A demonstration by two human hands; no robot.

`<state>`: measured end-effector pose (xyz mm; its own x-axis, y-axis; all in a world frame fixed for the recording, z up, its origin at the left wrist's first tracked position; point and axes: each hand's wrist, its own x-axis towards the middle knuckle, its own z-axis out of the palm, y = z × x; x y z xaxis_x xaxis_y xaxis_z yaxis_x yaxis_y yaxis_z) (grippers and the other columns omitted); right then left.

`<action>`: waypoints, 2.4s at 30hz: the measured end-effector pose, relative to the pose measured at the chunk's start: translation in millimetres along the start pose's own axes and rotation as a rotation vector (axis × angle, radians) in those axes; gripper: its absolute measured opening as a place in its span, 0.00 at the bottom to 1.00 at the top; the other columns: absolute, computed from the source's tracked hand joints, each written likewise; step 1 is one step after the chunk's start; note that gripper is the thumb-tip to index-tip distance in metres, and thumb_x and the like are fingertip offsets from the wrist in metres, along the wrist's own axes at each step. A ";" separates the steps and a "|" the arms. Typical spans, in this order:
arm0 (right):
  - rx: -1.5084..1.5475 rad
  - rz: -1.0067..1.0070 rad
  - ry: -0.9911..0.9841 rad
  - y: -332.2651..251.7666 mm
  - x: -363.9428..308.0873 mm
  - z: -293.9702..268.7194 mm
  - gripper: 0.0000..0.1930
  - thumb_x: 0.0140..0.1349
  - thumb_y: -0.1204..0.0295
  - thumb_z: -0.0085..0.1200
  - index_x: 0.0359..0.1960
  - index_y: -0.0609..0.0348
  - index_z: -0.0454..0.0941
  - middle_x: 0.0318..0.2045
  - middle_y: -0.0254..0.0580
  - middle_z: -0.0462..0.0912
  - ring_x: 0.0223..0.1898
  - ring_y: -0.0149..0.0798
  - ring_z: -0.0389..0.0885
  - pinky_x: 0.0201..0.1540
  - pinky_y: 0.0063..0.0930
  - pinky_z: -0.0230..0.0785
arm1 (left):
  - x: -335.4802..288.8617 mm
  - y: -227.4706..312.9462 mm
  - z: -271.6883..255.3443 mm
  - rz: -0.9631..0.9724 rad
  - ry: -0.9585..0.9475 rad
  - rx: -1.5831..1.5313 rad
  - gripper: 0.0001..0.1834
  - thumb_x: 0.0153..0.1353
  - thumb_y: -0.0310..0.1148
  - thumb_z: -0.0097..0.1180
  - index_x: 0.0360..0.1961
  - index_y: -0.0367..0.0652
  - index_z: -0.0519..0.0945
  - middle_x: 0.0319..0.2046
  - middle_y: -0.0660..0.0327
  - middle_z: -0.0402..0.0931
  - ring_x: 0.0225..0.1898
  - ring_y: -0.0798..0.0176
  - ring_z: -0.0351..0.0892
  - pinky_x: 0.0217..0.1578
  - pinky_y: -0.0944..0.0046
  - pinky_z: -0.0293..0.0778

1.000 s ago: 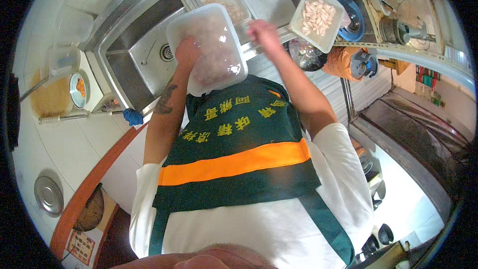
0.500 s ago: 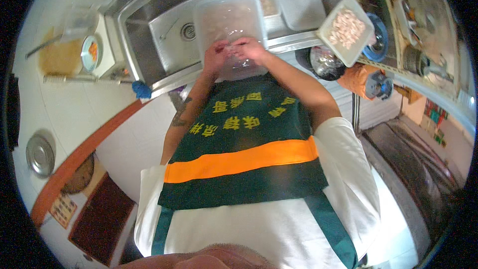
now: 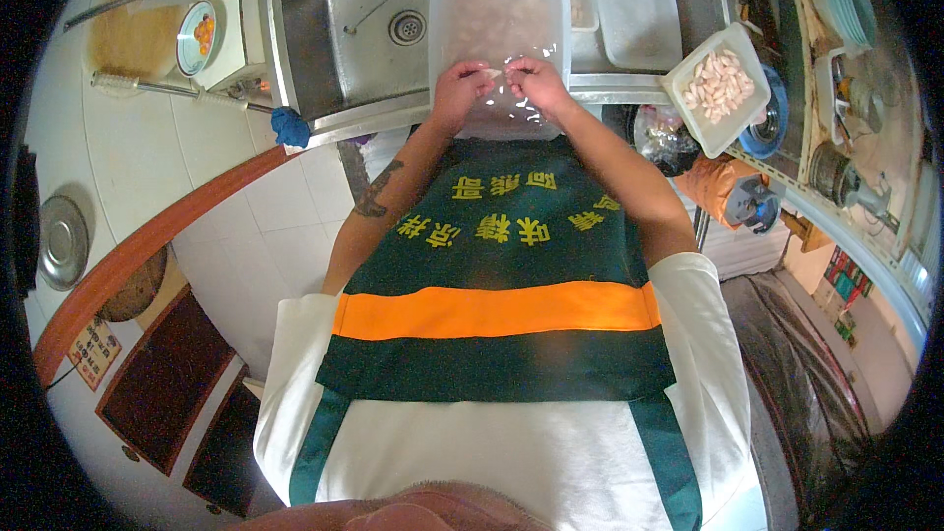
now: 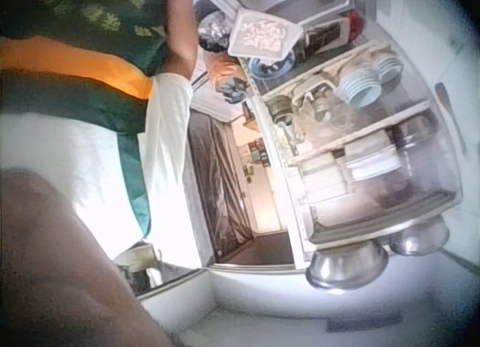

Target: The person stands at a kitchen sink and peels garlic cloves one by one. They remove the outer skin and place the peeled cloves into a white plastic container. The task continues throughout the clip with repetitive peeling motions.

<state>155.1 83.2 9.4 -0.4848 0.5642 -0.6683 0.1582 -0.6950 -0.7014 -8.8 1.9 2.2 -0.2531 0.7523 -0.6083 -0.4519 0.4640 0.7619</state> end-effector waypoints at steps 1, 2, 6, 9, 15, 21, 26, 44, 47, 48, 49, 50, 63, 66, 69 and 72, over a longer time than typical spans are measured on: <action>0.029 0.025 0.042 -0.7 -2.0 1.2 0.07 0.65 0.75 0.55 0.43 0.64 0.78 0.28 0.35 0.79 0.27 0.27 0.76 0.30 0.20 0.71 | 0.5 -0.4 -0.3 0.001 -0.017 -0.007 0.13 0.60 0.27 0.60 0.46 0.33 0.79 0.36 0.57 0.81 0.34 0.65 0.81 0.37 0.68 0.78; 0.075 0.021 0.048 -1.2 -3.8 2.5 0.07 0.65 0.75 0.56 0.42 0.64 0.78 0.27 0.35 0.79 0.26 0.27 0.75 0.29 0.20 0.70 | 0.7 -0.7 -0.3 0.002 -0.035 -0.013 0.13 0.60 0.26 0.60 0.46 0.33 0.79 0.36 0.57 0.81 0.34 0.65 0.81 0.37 0.68 0.77; -0.106 0.018 -0.011 -3.8 -1.6 9.5 0.09 0.65 0.76 0.55 0.46 0.62 0.77 0.30 0.37 0.80 0.26 0.26 0.75 0.29 0.20 0.69 | 0.8 -1.3 -0.5 -0.016 -0.096 -0.022 0.13 0.59 0.24 0.60 0.45 0.33 0.79 0.36 0.57 0.81 0.33 0.65 0.80 0.36 0.68 0.77; -0.069 0.024 0.123 -8.8 -4.0 9.5 0.13 0.66 0.78 0.50 0.52 0.62 0.73 0.28 0.37 0.79 0.23 0.27 0.73 0.24 0.21 0.67 | 2.1 -3.5 -2.0 -0.021 -0.040 -0.009 0.12 0.58 0.23 0.59 0.44 0.33 0.79 0.36 0.56 0.81 0.34 0.65 0.80 0.36 0.68 0.77; -0.212 -0.002 0.011 -10.6 -14.0 17.6 0.14 0.67 0.76 0.50 0.53 0.60 0.74 0.28 0.34 0.79 0.23 0.26 0.74 0.24 0.20 0.68 | 11.6 -15.4 -7.8 -0.005 -0.083 -0.074 0.12 0.57 0.20 0.57 0.44 0.34 0.79 0.37 0.56 0.80 0.34 0.64 0.80 0.35 0.67 0.77; -0.193 0.071 0.036 -0.4 -5.1 13.2 0.10 0.66 0.75 0.53 0.48 0.63 0.78 0.31 0.36 0.82 0.27 0.26 0.77 0.28 0.18 0.72 | 15.1 -18.2 -2.0 -0.099 -0.153 -0.056 0.14 0.56 0.20 0.57 0.44 0.36 0.80 0.37 0.59 0.80 0.36 0.64 0.80 0.36 0.67 0.77; -0.105 0.083 0.044 3.7 -5.3 7.4 0.09 0.66 0.75 0.53 0.45 0.63 0.78 0.31 0.39 0.83 0.30 0.28 0.80 0.31 0.21 0.75 | 6.6 -12.4 4.1 0.089 -0.117 0.278 0.11 0.57 0.22 0.58 0.43 0.35 0.81 0.34 0.59 0.81 0.34 0.68 0.79 0.34 0.67 0.75; -0.261 -0.020 0.001 7.5 2.7 2.9 0.09 0.67 0.69 0.53 0.39 0.64 0.77 0.25 0.36 0.81 0.23 0.26 0.76 0.23 0.22 0.68 | 15.1 -16.0 3.4 0.063 -0.215 0.180 0.13 0.60 0.21 0.53 0.47 0.34 0.80 0.33 0.57 0.82 0.31 0.68 0.81 0.33 0.68 0.77; -0.145 0.045 0.036 8.5 -0.9 3.3 0.05 0.68 0.73 0.51 0.39 0.61 0.78 0.27 0.34 0.81 0.24 0.24 0.74 0.25 0.19 0.67 | 15.9 -13.0 4.4 0.065 -0.186 0.279 0.14 0.60 0.19 0.52 0.47 0.34 0.80 0.34 0.57 0.83 0.33 0.68 0.81 0.34 0.68 0.77; -0.099 0.043 0.019 8.8 -1.1 3.5 0.05 0.68 0.75 0.51 0.40 0.60 0.78 0.28 0.33 0.81 0.24 0.23 0.73 0.26 0.17 0.67 | 16.7 -11.2 4.8 0.054 -0.165 0.310 0.14 0.59 0.18 0.51 0.46 0.33 0.80 0.35 0.57 0.83 0.33 0.68 0.81 0.34 0.68 0.77; -0.126 0.069 0.050 8.7 -0.3 3.7 0.04 0.68 0.75 0.51 0.40 0.60 0.78 0.28 0.33 0.81 0.24 0.23 0.73 0.26 0.17 0.67 | 16.1 -10.5 5.3 0.071 -0.176 0.312 0.14 0.59 0.18 0.51 0.47 0.33 0.80 0.35 0.56 0.83 0.33 0.68 0.81 0.34 0.67 0.77; -0.138 0.071 0.048 8.4 0.7 3.9 0.04 0.68 0.75 0.51 0.40 0.61 0.78 0.28 0.33 0.81 0.24 0.23 0.74 0.26 0.17 0.67 | 15.6 -10.4 5.8 0.075 -0.184 0.311 0.15 0.59 0.18 0.51 0.47 0.33 0.80 0.35 0.56 0.83 0.33 0.68 0.81 0.34 0.67 0.77; -0.317 0.054 0.010 10.0 0.3 1.1 0.08 0.70 0.70 0.51 0.36 0.62 0.77 0.25 0.32 0.79 0.21 0.23 0.72 0.22 0.18 0.66 | 25.6 -31.9 1.4 0.248 -0.111 0.674 0.14 0.56 0.28 0.58 0.45 0.42 0.84 0.36 0.54 0.85 0.36 0.59 0.84 0.41 0.60 0.77; -0.358 0.024 0.082 13.2 2.8 -0.2 0.08 0.68 0.73 0.49 0.33 0.63 0.77 0.24 0.35 0.79 0.20 0.27 0.75 0.21 0.23 0.68 | 19.8 -27.6 5.1 0.291 -0.148 0.630 0.13 0.57 0.29 0.58 0.43 0.42 0.84 0.35 0.54 0.85 0.36 0.59 0.84 0.41 0.60 0.77; -0.321 -0.010 0.019 13.8 2.0 -0.6 0.09 0.69 0.72 0.49 0.33 0.64 0.77 0.24 0.36 0.79 0.21 0.27 0.76 0.22 0.23 0.69 | 14.9 -20.2 7.6 0.187 -0.126 0.586 0.12 0.57 0.30 0.58 0.42 0.42 0.85 0.35 0.52 0.85 0.36 0.59 0.84 0.40 0.60 0.77; -0.351 -0.024 0.032 11.9 -1.7 1.6 0.09 0.69 0.71 0.50 0.32 0.64 0.77 0.24 0.37 0.80 0.21 0.28 0.77 0.23 0.22 0.70 | 11.3 -15.9 7.5 0.260 -0.130 0.716 0.13 0.57 0.29 0.57 0.43 0.42 0.85 0.35 0.51 0.84 0.37 0.58 0.85 0.40 0.60 0.77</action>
<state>156.4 73.2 2.6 -0.4651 0.5961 -0.6545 0.4358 -0.4894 -0.7554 2.0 6.5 -15.1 -0.1533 0.9067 -0.3929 0.2825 0.4213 0.8618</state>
